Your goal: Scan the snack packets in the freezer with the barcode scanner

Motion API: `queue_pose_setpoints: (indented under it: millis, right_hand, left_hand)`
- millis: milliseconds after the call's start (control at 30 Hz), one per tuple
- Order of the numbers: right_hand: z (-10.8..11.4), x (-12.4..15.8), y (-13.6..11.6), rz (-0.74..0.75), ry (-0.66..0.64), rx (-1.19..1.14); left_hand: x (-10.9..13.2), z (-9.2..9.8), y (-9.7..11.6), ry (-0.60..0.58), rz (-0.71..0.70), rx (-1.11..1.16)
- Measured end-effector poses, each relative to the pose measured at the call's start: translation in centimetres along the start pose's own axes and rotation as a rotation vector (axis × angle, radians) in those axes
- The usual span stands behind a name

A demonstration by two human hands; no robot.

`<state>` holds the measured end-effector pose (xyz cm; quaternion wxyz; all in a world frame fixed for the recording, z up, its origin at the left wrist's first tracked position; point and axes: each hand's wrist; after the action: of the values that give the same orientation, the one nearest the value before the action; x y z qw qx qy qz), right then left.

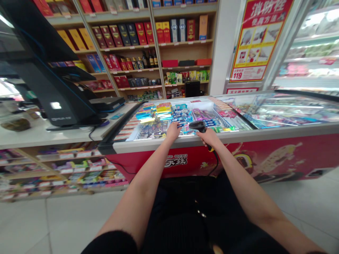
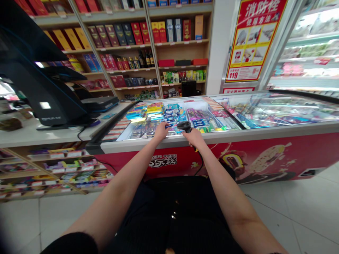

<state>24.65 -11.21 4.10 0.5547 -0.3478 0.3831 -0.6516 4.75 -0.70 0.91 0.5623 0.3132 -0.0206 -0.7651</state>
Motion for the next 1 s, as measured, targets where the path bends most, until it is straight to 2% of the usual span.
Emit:
queue_pose_setpoints:
  millis: [300, 733, 1000]
  right_hand:
    - [0.02, -0.33, 0.30, -0.010, -0.011, 0.075]
    - [0.06, -0.21, 0.33, 0.014, 0.013, 0.001]
    - [0.23, 0.30, 0.02, -0.010, 0.000, 0.044]
  left_hand:
    - [0.03, 0.04, 0.05, -0.004, -0.005, -0.013]
    - [0.07, 0.05, -0.05, 0.014, -0.027, -0.015]
    - [0.10, -0.02, -0.16, 0.020, -0.038, -0.018]
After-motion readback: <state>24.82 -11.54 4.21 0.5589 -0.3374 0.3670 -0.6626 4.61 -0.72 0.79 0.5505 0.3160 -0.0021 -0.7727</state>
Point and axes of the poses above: each hand's wrist, its own x-axis away from the middle knuckle, its own z-axis out of the back of the hand, y = z × x, and after that the axes turned 6 degrees about -z, right-handed
